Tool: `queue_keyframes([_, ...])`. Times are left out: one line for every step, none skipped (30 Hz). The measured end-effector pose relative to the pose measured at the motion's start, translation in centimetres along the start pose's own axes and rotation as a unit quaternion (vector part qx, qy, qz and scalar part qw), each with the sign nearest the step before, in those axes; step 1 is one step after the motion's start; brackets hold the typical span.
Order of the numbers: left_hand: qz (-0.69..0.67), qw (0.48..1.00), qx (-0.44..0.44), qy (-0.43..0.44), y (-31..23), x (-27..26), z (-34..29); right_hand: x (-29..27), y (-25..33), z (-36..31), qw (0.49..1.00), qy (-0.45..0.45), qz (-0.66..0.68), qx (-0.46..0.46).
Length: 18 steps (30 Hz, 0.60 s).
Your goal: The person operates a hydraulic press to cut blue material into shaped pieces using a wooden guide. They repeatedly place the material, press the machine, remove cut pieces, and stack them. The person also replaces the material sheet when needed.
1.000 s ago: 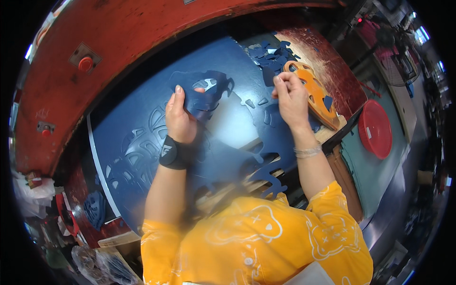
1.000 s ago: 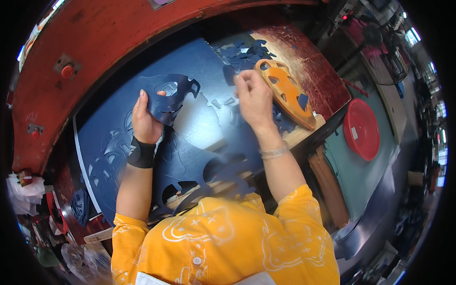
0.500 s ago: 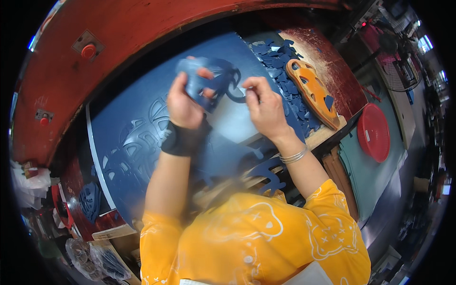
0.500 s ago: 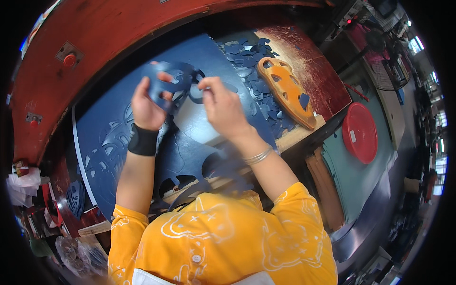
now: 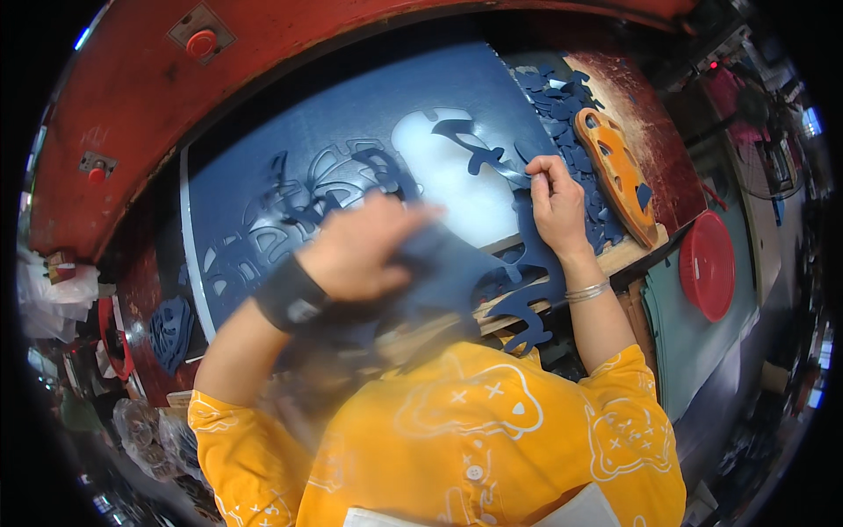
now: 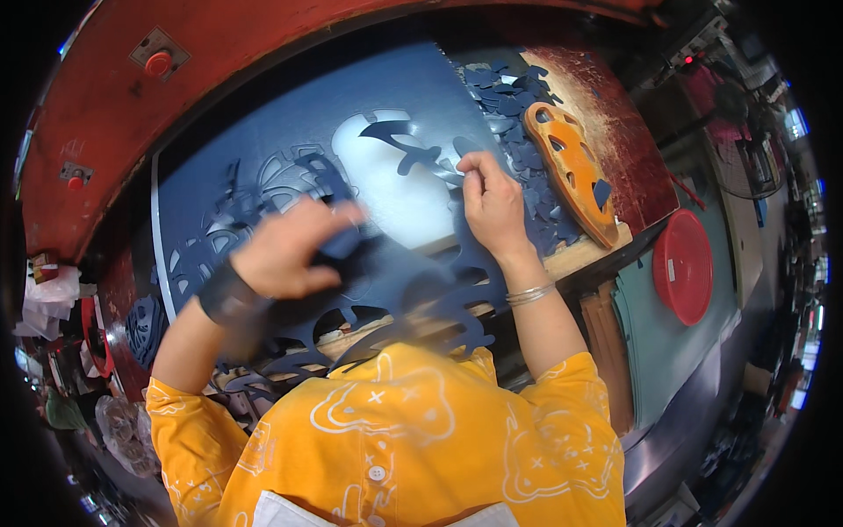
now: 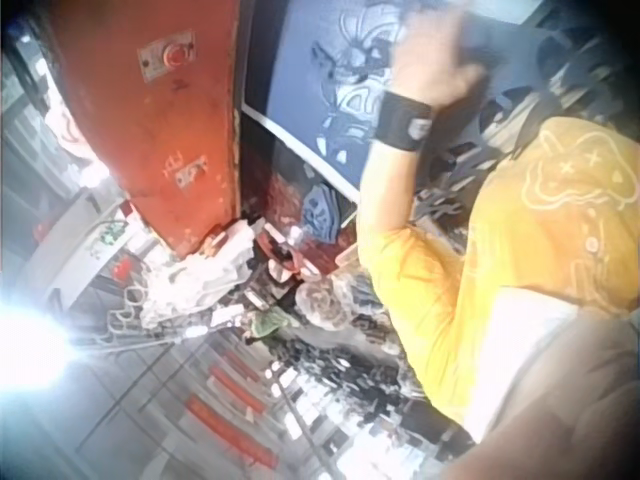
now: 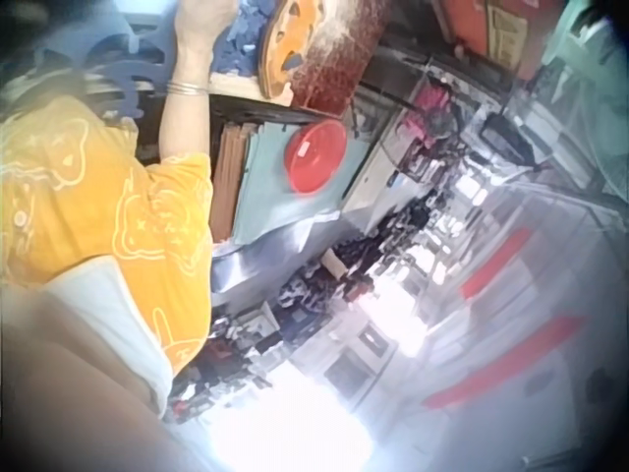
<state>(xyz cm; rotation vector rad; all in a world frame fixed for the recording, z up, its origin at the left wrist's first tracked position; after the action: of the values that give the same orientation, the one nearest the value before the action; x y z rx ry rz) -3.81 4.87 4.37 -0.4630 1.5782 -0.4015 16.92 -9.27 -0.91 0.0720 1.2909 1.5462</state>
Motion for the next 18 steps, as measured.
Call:
queue_keyframes([0.040, 0.997, 0.001, 0.059, -0.8, 2.2, -0.3, 0.0, 0.1, 0.0, 1.000, 0.001, -0.004, -0.001])
queue_keyframes([0.051, 0.998, 0.030, 0.013, -1.2, 2.6, -0.7, 0.0, 0.1, 0.0, 1.000, 0.001, -0.008, -0.002])
queue_keyframes([0.080, 0.996, 0.028, 0.004, -1.1, 3.3, -0.9, 0.0, 0.0, 0.0, 1.000, 0.005, -0.003, 0.006])
queue_keyframes([0.105, 0.994, 0.036, -0.022, -1.0, 3.5, -1.2, 0.0, 0.0, 0.1, 1.000, 0.006, -0.006, 0.008])
queue_keyframes([0.126, 0.989, 0.076, -0.019, -1.3, 4.1, -1.6, -0.1, 0.0, 0.0, 1.000, 0.009, -0.009, 0.010])
queue_keyframes([0.150, 0.979, 0.133, -0.041, -1.5, 4.3, -1.8, 0.0, 0.1, 0.0, 1.000, 0.012, -0.007, 0.004])
queue_keyframes([0.150, 0.977, 0.146, -0.050, -1.6, 4.5, -2.1, -0.1, 0.4, 0.0, 1.000, 0.004, -0.003, -0.012])
queue_keyframes([0.160, 0.976, 0.138, -0.059, -1.3, 4.7, -2.1, 0.0, 0.3, -0.1, 1.000, 0.011, -0.005, 0.015])
queue_keyframes([0.165, 0.974, 0.141, -0.066, -1.3, 5.0, -2.2, 0.2, 0.2, -0.2, 0.999, 0.025, -0.003, 0.040])
queue_keyframes([0.180, 0.972, 0.136, -0.066, -1.1, 5.2, -2.2, 0.2, 0.1, -0.3, 0.997, 0.031, -0.003, 0.074])
queue_keyframes([0.172, 0.969, 0.136, -0.112, -1.1, 5.0, -2.1, 0.1, 1.0, -0.3, 0.999, 0.019, -0.025, 0.023])
queue_keyframes([0.149, 0.976, 0.109, -0.120, -0.7, 4.8, -2.0, -0.1, 1.8, -0.3, 0.999, 0.001, -0.049, -0.016])
queue_keyframes([0.131, 0.980, 0.077, -0.127, -0.1, 4.5, -1.9, -0.2, 2.5, -0.4, 0.997, -0.008, -0.074, -0.033])
queue_keyframes([0.114, 0.988, 0.024, -0.102, 0.8, 4.3, -1.6, -0.6, 3.6, -0.5, 0.990, -0.037, -0.103, -0.091])
queue_keyframes([0.020, 0.987, 0.008, -0.157, 1.6, 3.2, -1.7, -0.9, 4.7, -0.7, 0.981, -0.060, -0.134, -0.126])
queue_keyframes([-0.120, 0.948, 0.049, -0.290, 2.4, 1.4, -1.4, -1.0, 5.8, -0.8, 0.970, -0.083, -0.165, -0.158])
queue_keyframes([-0.387, 0.879, -0.106, -0.258, 5.2, 1.4, -1.9, -0.8, 6.7, -0.8, 0.977, -0.064, -0.127, -0.158])
queue_keyframes([-0.574, 0.750, -0.092, -0.316, 6.3, 0.9, -2.2, -0.1, 7.1, -0.8, 0.993, 0.010, -0.052, -0.105])
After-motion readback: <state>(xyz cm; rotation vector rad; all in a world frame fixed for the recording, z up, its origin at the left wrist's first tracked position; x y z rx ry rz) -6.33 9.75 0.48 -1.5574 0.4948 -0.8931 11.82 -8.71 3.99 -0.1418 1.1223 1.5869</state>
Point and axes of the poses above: each hand's wrist, its own z-axis towards the middle knuckle, its own x-axis out of the palm, y = z × x, the point moved 5 cm from there along z, towards the middle knuckle, and after that the axes turned 1 degree about -z, right-handed, at the moved point
